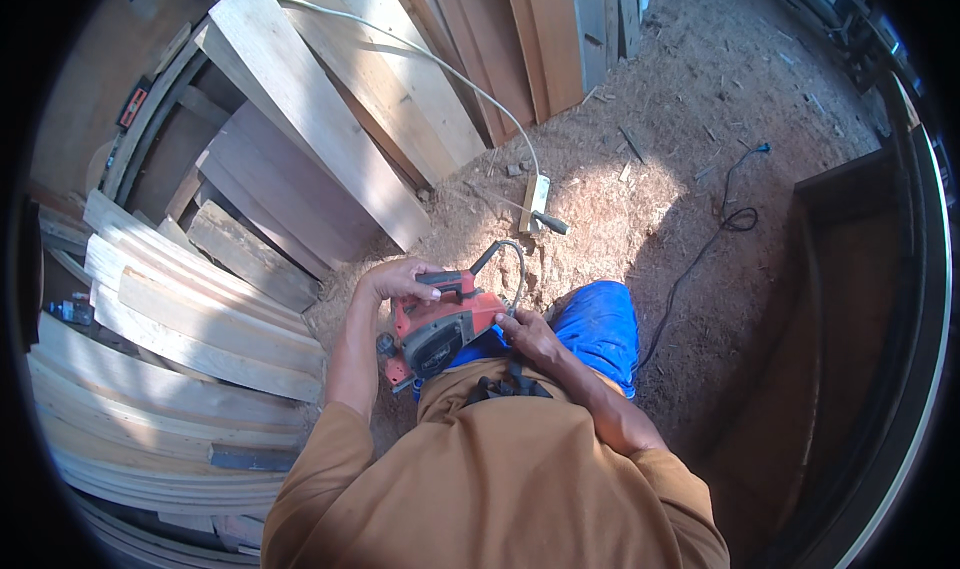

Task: The person, while sitting on the floor, uses a screwdriver to disassemble or repair a handheld power sander, handling the tool, its casing, and various screws by hand.

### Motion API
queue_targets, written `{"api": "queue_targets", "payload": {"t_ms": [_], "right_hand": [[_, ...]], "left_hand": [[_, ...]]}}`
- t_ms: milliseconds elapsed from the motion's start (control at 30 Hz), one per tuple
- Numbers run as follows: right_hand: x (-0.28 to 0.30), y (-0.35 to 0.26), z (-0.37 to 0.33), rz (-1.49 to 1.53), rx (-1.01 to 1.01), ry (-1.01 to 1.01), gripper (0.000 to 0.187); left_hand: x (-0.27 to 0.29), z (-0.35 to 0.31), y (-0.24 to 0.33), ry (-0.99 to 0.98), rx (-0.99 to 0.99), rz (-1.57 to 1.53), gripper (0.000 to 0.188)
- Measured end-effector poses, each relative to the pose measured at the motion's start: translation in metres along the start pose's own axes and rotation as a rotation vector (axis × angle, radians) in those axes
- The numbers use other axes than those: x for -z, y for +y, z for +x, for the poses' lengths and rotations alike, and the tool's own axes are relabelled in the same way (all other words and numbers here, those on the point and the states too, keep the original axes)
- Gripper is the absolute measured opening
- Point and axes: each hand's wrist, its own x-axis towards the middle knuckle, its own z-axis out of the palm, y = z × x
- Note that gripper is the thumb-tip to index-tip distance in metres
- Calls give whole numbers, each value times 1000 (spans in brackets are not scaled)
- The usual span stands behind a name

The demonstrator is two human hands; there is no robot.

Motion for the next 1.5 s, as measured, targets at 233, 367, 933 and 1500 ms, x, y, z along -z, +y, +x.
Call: {"api": "queue_targets", "payload": {"t_ms": [233, 367, 933, 1500], "right_hand": [[5, 1, -2, 27, 41, -29, 29], [7, 1, -3, 13, 44, -8, 31], [25, 13, 2, -125, 178, 218, 31], [26, 16, -1, -310, 241, 288, 43]], "left_hand": [[5, 6, -14, 25, -14, 44, 41], [4, 5, -15, 44, -40, 48, 44], [10, 9, -14, 55, 24, -7, 44], [10, 16, -34, 277, -5, -102, 69]]}}
